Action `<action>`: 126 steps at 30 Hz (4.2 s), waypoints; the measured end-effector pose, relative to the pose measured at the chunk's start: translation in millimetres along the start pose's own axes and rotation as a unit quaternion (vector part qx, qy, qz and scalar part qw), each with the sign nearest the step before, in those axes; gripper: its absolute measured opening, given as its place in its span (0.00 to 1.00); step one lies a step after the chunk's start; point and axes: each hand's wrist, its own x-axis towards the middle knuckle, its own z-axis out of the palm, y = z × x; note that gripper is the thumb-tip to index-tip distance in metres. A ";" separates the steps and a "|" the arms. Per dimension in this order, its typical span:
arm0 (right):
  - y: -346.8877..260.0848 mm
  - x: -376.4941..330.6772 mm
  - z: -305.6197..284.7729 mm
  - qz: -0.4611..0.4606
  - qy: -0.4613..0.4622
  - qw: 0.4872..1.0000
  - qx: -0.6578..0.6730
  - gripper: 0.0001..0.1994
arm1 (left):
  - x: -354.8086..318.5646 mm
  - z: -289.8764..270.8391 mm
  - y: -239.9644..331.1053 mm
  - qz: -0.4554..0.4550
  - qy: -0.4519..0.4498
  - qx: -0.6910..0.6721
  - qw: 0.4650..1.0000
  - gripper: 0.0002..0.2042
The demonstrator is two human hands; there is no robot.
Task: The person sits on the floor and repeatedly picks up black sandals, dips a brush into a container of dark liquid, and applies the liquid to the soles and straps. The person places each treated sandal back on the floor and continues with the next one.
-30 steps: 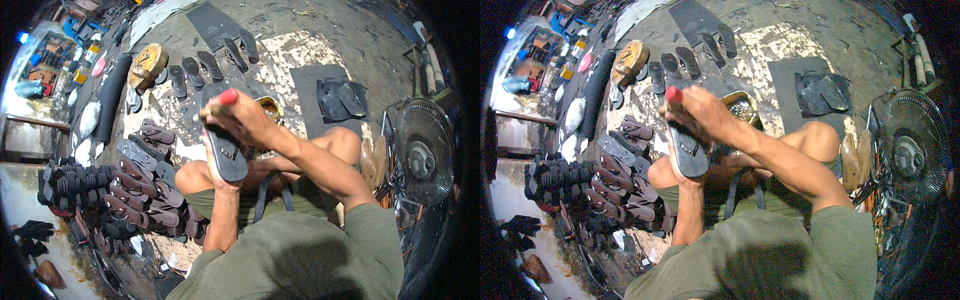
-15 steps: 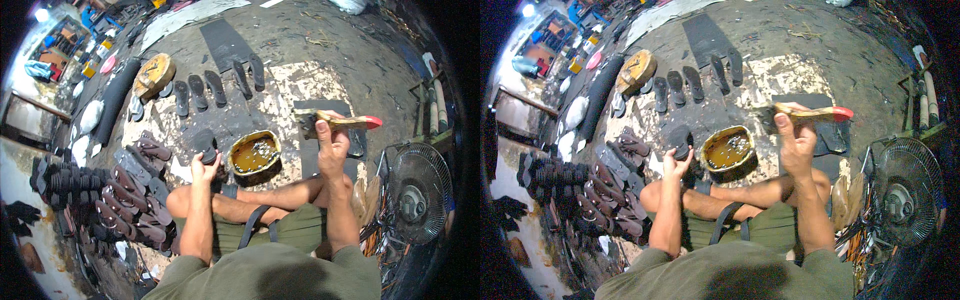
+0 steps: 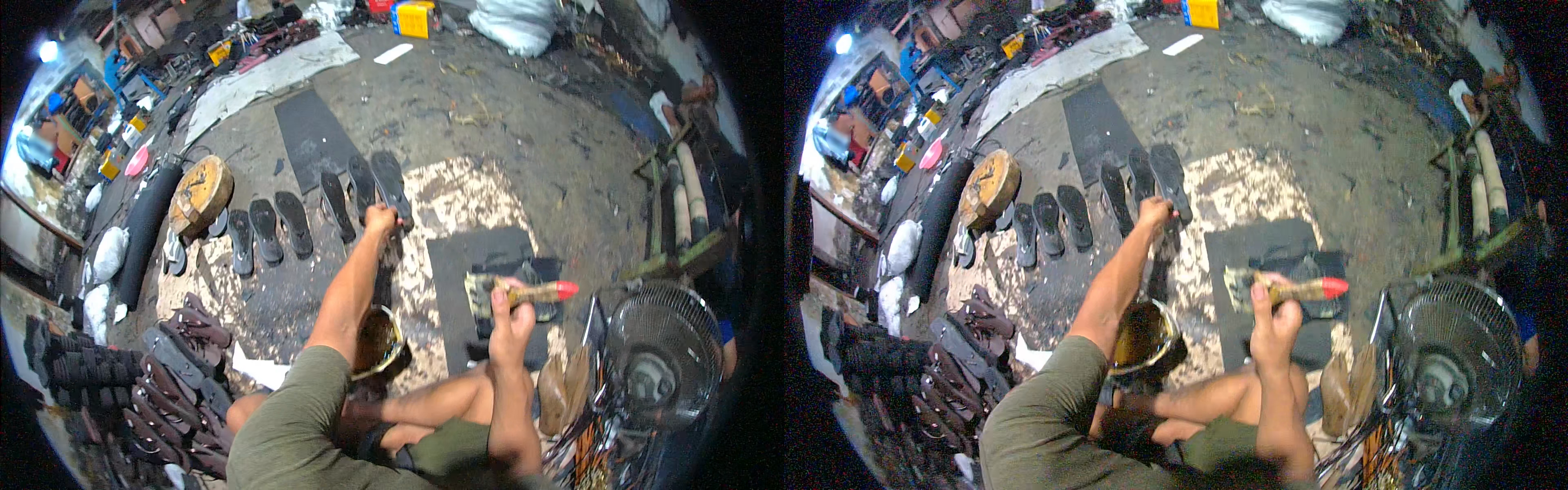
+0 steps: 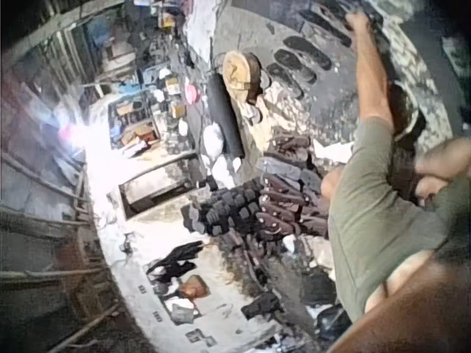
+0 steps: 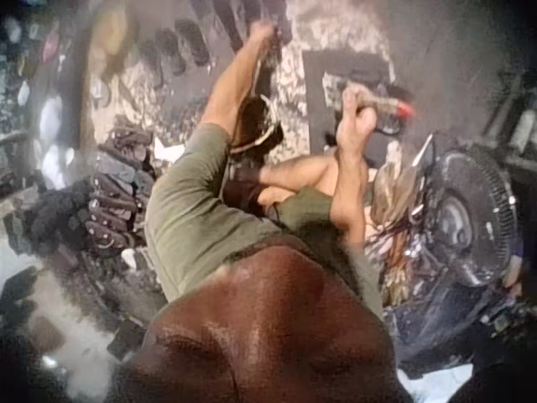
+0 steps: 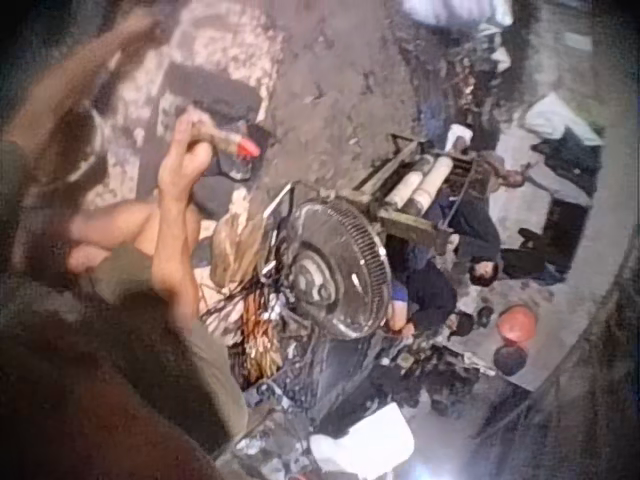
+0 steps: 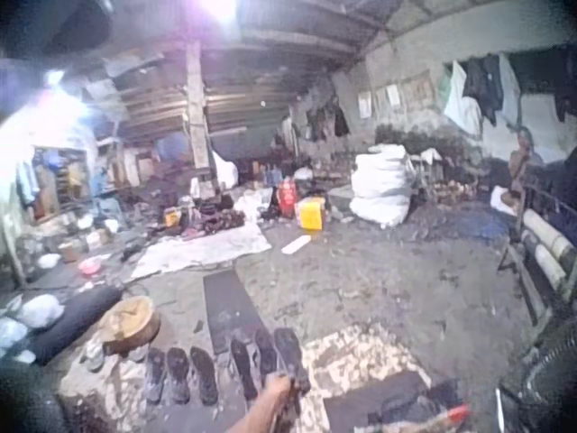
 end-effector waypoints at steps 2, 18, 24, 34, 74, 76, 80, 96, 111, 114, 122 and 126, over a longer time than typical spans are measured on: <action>-4.9 -5.1 7.0 0.013 -0.002 1.000 0.021 0.13 | 49.5 -21.0 -20.7 0.022 0.011 0.035 0.999 0.12; 21.4 7.7 -14.9 0.122 0.038 0.992 0.026 0.30 | -174.4 -43.3 250.9 0.302 -0.028 0.404 0.863 0.23; 24.6 -9.7 -13.3 0.067 -0.112 0.991 -0.022 0.25 | -424.3 -398.8 122.7 0.415 0.389 0.438 0.696 0.17; 62.6 -96.0 137.0 -0.180 -0.472 0.763 -0.403 0.09 | -624.9 -649.0 -93.6 0.121 0.613 0.438 0.646 0.16; -93.1 -172.8 143.8 -0.037 -0.375 0.925 0.056 0.13 | -532.9 -250.2 -23.3 0.088 -0.050 -0.466 0.879 0.35; -83.5 -137.7 146.4 -0.053 -0.369 0.927 0.041 0.14 | -541.6 -253.6 -21.7 0.102 -0.073 -0.441 0.888 0.36; -112.0 -131.0 162.4 -0.245 -0.366 0.898 0.003 0.11 | -542.2 -242.8 0.0 0.113 -0.109 -0.523 0.838 0.36; -80.1 -183.3 139.4 -0.339 -0.435 0.834 -0.019 0.11 | -476.9 -231.6 26.5 -0.005 -0.277 -0.695 0.664 0.27; -107.7 -101.8 82.9 -0.096 -0.282 0.954 0.022 0.14 | -319.9 -295.2 -62.9 -0.174 0.121 -0.629 0.747 0.41; -80.4 -55.2 49.0 -0.081 -0.155 0.984 0.030 0.15 | -325.2 -291.3 -84.3 -0.145 0.114 -0.603 0.777 0.29; -39.1 -9.1 0.8 -0.050 0.006 0.998 0.045 0.15 | -320.2 -194.7 37.6 -0.087 -0.028 -0.196 0.976 0.19; -24.5 -5.9 -2.6 -0.010 -0.011 1.000 0.024 0.13 | -202.1 -72.9 65.1 -0.023 -0.098 -0.162 0.982 0.15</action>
